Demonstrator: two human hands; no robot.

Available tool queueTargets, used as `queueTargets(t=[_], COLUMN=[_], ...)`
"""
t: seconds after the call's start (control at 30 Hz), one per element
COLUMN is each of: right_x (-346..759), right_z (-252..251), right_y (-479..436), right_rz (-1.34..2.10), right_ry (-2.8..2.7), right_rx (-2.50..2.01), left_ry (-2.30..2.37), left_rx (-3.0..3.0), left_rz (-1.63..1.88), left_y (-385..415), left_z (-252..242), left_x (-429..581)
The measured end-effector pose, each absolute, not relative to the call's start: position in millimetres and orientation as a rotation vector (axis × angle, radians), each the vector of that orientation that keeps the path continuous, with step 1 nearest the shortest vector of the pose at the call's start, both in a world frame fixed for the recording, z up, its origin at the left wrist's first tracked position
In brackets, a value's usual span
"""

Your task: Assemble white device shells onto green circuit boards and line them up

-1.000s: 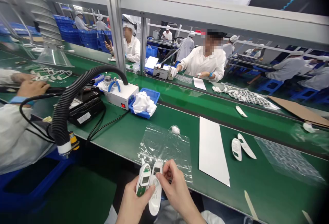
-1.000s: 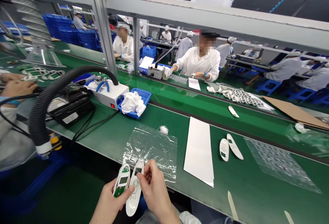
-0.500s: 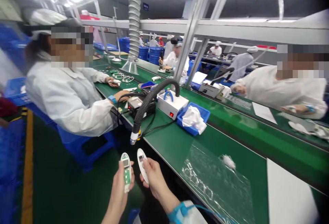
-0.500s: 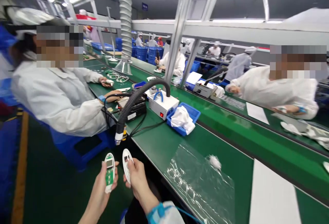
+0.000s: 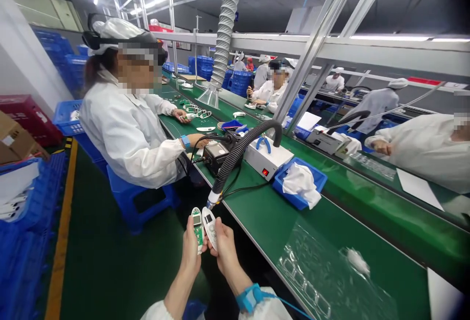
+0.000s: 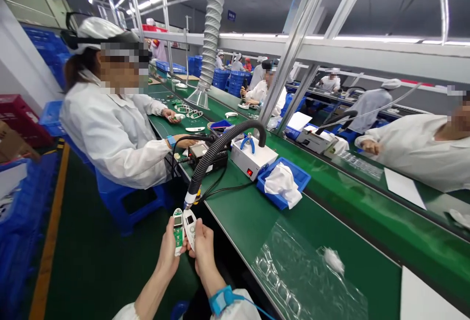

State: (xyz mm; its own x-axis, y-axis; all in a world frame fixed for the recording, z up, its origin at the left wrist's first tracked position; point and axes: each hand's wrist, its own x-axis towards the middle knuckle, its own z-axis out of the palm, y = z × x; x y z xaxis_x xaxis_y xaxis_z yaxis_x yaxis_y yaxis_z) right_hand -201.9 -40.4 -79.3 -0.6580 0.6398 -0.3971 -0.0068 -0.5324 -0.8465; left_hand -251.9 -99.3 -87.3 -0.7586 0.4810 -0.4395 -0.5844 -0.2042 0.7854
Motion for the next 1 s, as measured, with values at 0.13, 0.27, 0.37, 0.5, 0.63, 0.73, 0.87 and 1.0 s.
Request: queueTargets(t=[0.13, 0.27, 0.37, 0.5, 0.63, 0.73, 0.87, 1.0], right_x=[-221.5, -234.8, -230.8, -203.7, -156.1, -120.4, -89.3, -74.5], right_z=[-73.7, -72.0, -75.6, -85.2, -87.5, -77.4, -56.4, -41.8], right_y=[-52.9, -61.3, -60.1, -56.1, -56.9, -60.7, -65.9, -65.8], right_rz=[2.277, 2.297, 2.296, 2.278, 2.304, 2.378, 2.428, 2.454], right_ry=[-1.216, -1.198, -1.218, -1.215, -1.054, -0.855, -0.652, -0.556], right_rx=[-0.937, -0.893, -0.86, -0.841, -0.895, -0.902, -0.837, -0.817], left_ry=[1.455, 1.483, 1.485, 1.483, 1.404, 1.299, 1.144, 1.034], left_rx=[-0.186, -0.19, -0.172, -0.098, -0.061, -0.071, -0.141, -0.169], left_rz=[2.075, 2.131, 2.136, 2.09, 1.975, 1.89, 1.841, 1.827], left_y=[-109.8, -118.1, -117.6, -115.6, -117.9, -120.3, -121.4, -120.8], left_z=[-86.7, -81.6, -81.7, -87.9, -89.7, -83.9, -68.3, -49.1], left_x=[-268.0, -277.8, -273.3, -249.4, -211.8, -187.4, -171.2, -168.3])
